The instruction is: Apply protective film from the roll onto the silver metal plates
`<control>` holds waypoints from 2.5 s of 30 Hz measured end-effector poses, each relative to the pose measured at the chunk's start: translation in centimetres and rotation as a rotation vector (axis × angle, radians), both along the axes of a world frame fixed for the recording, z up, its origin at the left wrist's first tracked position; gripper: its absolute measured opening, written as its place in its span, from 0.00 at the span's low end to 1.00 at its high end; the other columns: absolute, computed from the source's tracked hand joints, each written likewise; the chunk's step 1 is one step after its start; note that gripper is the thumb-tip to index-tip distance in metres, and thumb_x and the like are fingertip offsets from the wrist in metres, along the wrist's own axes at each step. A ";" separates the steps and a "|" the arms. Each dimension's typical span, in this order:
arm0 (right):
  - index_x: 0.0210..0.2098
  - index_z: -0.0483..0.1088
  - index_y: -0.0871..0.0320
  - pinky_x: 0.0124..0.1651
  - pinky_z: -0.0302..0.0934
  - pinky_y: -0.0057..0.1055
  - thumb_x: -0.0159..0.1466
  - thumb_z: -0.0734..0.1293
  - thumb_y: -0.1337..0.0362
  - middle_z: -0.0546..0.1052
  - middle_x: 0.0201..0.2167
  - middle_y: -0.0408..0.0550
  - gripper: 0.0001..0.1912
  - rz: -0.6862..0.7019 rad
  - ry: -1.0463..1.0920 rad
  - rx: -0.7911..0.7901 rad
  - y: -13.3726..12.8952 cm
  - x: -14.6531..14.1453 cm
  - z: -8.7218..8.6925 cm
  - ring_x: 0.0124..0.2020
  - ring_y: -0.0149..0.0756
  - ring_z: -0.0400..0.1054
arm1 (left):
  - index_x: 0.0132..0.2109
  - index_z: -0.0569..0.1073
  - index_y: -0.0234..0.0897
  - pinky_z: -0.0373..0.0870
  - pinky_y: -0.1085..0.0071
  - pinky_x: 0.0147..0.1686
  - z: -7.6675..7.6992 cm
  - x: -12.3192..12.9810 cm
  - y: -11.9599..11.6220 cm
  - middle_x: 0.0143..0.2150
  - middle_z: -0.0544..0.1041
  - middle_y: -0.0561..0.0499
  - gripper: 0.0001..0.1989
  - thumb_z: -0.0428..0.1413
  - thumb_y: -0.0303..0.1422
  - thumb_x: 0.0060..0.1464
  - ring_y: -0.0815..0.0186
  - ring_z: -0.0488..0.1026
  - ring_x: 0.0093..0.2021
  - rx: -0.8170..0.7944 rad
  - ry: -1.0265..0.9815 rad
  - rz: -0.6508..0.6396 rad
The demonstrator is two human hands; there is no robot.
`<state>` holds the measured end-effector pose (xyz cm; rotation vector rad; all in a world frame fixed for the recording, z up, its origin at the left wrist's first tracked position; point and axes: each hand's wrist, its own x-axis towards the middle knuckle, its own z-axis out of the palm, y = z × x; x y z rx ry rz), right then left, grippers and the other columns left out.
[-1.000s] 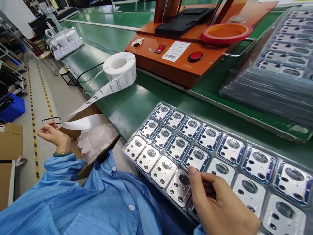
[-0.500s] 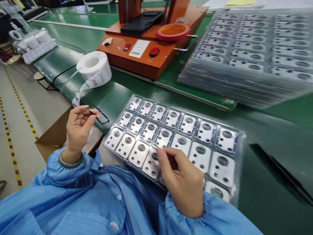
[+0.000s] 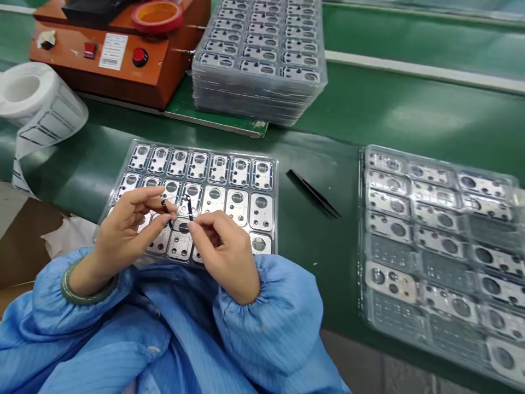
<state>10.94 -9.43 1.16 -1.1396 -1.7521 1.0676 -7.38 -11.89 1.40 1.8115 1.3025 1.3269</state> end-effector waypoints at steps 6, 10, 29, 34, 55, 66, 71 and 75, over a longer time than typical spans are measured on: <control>0.30 0.71 0.56 0.27 0.62 0.27 0.62 0.66 0.65 0.73 0.24 0.41 0.04 -0.196 0.077 -0.008 -0.4 0.9 -0.2 0.23 0.28 0.65 | 0.65 0.50 0.51 0.72 0.61 0.53 0.6 0.7 0.3 0.61 0.64 0.45 0.32 0.52 0.27 0.59 0.61 0.71 0.54 0.020 0.045 -0.009; 0.29 0.71 0.56 0.24 0.60 0.26 0.61 0.68 0.63 0.72 0.22 0.40 0.05 -0.294 0.187 -0.083 -0.3 0.9 -0.2 0.21 0.27 0.64 | 0.64 0.52 0.50 0.73 0.64 0.48 1.0 1.1 0.5 0.66 0.56 0.45 0.30 0.54 0.30 0.59 0.58 0.66 0.59 -0.042 0.100 0.030; 0.30 0.72 0.57 0.24 0.61 0.25 0.62 0.66 0.60 0.72 0.21 0.39 0.08 -0.162 0.033 -0.200 1.2 1.8 0.6 0.20 0.27 0.63 | 0.32 0.72 0.36 0.66 0.74 0.29 0.7 3.7 2.3 0.33 0.71 0.51 0.05 0.56 0.31 0.55 0.71 0.68 0.31 -0.378 -0.021 0.157; 0.29 0.71 0.58 0.28 0.61 0.27 0.62 0.65 0.61 0.73 0.22 0.41 0.08 -0.193 -0.160 -0.128 1.8 1.7 -0.6 0.23 0.29 0.66 | 0.33 0.75 0.35 0.71 0.69 0.37 -1.1 4.2 2.9 0.43 0.71 0.46 0.03 0.57 0.29 0.54 0.65 0.71 0.42 -0.214 0.213 0.197; 0.26 0.70 0.57 0.30 0.61 0.29 0.62 0.66 0.63 0.73 0.21 0.40 0.08 -0.322 -0.199 -0.126 1.8 1.2 -0.7 0.21 0.30 0.66 | 0.35 0.77 0.37 0.67 0.70 0.32 -1.5 4.9 3.6 0.37 0.73 0.50 0.04 0.57 0.31 0.54 0.68 0.71 0.34 -0.247 0.324 0.222; 0.26 0.70 0.57 0.29 0.60 0.28 0.62 0.65 0.63 0.73 0.20 0.40 0.09 -0.320 -0.208 -0.134 1.9 1.2 -0.8 0.21 0.29 0.66 | 0.34 0.77 0.37 0.66 0.71 0.30 -1.5 5.1 3.6 0.37 0.73 0.50 0.05 0.57 0.31 0.54 0.69 0.70 0.33 -0.256 0.328 0.245; 0.26 0.69 0.57 0.29 0.59 0.29 0.62 0.65 0.63 0.73 0.20 0.40 0.09 -0.320 -0.216 -0.135 1.9 1.1 -0.7 0.21 0.29 0.66 | 0.34 0.77 0.36 0.67 0.70 0.32 -1.5 5.1 3.6 0.37 0.73 0.50 0.05 0.57 0.31 0.54 0.68 0.70 0.34 -0.238 0.343 0.249; 0.25 0.69 0.57 0.28 0.59 0.29 0.62 0.65 0.63 0.72 0.19 0.40 0.09 -0.321 -0.227 -0.122 1.9 1.1 -0.7 0.21 0.29 0.65 | 0.33 0.77 0.37 0.67 0.71 0.31 -1.5 5.1 3.6 0.37 0.73 0.50 0.05 0.57 0.32 0.55 0.68 0.70 0.34 -0.232 0.353 0.248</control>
